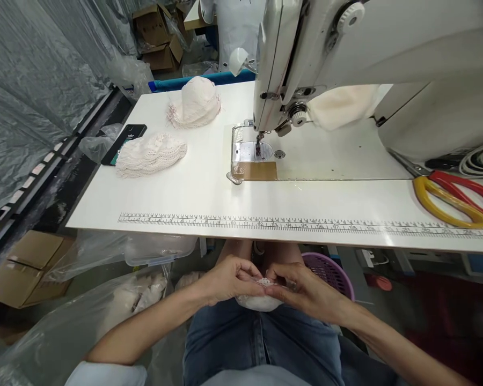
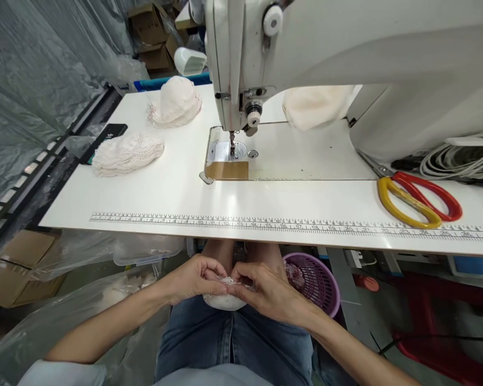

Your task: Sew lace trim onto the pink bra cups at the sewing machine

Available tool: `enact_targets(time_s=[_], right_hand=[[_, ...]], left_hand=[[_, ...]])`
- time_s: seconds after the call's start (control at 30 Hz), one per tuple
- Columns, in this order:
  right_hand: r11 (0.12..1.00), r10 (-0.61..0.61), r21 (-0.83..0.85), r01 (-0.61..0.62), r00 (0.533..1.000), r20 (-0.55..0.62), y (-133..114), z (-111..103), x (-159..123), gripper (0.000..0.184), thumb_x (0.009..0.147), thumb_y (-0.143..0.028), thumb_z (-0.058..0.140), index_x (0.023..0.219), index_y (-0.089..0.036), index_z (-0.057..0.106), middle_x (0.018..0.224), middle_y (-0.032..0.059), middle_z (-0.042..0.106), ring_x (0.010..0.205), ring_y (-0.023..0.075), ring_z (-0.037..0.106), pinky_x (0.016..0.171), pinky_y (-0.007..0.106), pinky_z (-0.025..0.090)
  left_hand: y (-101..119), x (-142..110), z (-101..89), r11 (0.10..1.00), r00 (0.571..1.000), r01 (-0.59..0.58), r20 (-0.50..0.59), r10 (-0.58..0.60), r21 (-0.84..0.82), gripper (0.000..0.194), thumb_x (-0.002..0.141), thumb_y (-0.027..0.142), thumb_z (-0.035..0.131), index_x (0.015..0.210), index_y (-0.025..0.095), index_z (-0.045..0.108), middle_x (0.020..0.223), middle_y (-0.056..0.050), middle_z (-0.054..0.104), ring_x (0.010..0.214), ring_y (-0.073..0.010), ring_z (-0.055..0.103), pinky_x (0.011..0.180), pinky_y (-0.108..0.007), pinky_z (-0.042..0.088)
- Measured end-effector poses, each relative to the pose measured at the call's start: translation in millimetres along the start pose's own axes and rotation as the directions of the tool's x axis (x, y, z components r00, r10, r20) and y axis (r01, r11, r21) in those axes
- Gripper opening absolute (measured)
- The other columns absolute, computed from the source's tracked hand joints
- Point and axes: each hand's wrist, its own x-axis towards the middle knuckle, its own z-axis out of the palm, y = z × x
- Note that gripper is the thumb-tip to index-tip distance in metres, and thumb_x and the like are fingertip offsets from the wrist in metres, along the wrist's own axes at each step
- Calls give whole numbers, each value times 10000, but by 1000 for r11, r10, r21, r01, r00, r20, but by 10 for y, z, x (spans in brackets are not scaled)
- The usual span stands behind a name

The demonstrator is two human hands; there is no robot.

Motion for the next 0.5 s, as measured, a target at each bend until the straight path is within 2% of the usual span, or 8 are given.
enact_targets(time_s=[0.13, 0.23, 0.3, 0.33, 0.37, 0.4, 0.47, 0.5], right_hand=[[989, -41, -141, 49, 998, 55, -89, -158, -87, 256, 889, -359, 510, 746, -163, 590, 610, -30, 522, 550, 93, 447, 516, 208, 301], [967, -52, -243, 73, 995, 90, -193, -555, -305, 216, 873, -356, 548, 784, -179, 636, 685, -4, 605, 624, 124, 533, 580, 224, 364], [958, -42, -285, 4, 991, -128, -221, -893, -523, 239, 899, -385, 498, 855, -198, 639, 775, 19, 646, 696, 149, 575, 631, 239, 408], [939, -59, -339, -59, 944, -326, -207, -1060, -636, 245, 904, -392, 479, 881, -202, 631, 829, 36, 652, 752, 168, 583, 669, 255, 419], [899, -90, -410, -153, 852, -515, -170, -1216, -740, 246, 908, -388, 467, 883, -199, 622, 852, 50, 652, 774, 179, 582, 681, 267, 420], [835, -138, -472, -282, 724, -676, -109, -1359, -827, 234, 905, -370, 469, 889, -186, 613, 859, 68, 651, 767, 184, 579, 685, 277, 416], [656, -190, -508, -558, 529, -827, 80, -1600, -945, 222, 899, -323, 479, 939, -146, 606, 926, 125, 647, 759, 196, 571, 684, 301, 404], [529, -183, -509, -679, 494, -850, 201, -1700, -976, 238, 894, -323, 491, 972, -130, 607, 954, 158, 637, 795, 219, 565, 656, 312, 392]], left_hand=[[0, 24, 33, 993, 999, 36, 10, -37, 117, 372, 524, 409, 796, 682, 93, 679, 468, 47, 494, 444, -42, 342, 460, -196, 218], [2, 64, 26, 989, 996, 69, 50, -76, 129, 383, 488, 396, 812, 696, 98, 690, 518, 15, 565, 479, -69, 434, 500, -204, 302], [9, 98, 5, 993, 992, 68, 104, -78, 96, 378, 476, 381, 821, 688, 102, 681, 610, -16, 626, 542, -95, 506, 550, -216, 359], [15, 113, -4, 996, 990, 56, 129, -64, 70, 364, 473, 367, 825, 670, 105, 668, 682, -34, 653, 595, -111, 540, 582, -221, 382], [25, 127, -12, 998, 989, 36, 144, -42, 46, 349, 476, 353, 827, 653, 109, 651, 751, -45, 669, 650, -124, 563, 609, -223, 396], [37, 139, -16, 999, 989, 16, 148, -21, 33, 337, 487, 343, 824, 641, 112, 634, 783, -46, 672, 682, -128, 570, 617, -219, 399], [71, 152, -17, 999, 993, -18, 120, 12, 48, 325, 518, 342, 811, 634, 117, 607, 715, -18, 651, 638, -105, 546, 567, -192, 369], [92, 154, -17, 997, 995, -28, 101, 21, 67, 324, 531, 347, 804, 638, 118, 602, 642, 5, 622, 581, -86, 516, 528, -181, 339]])
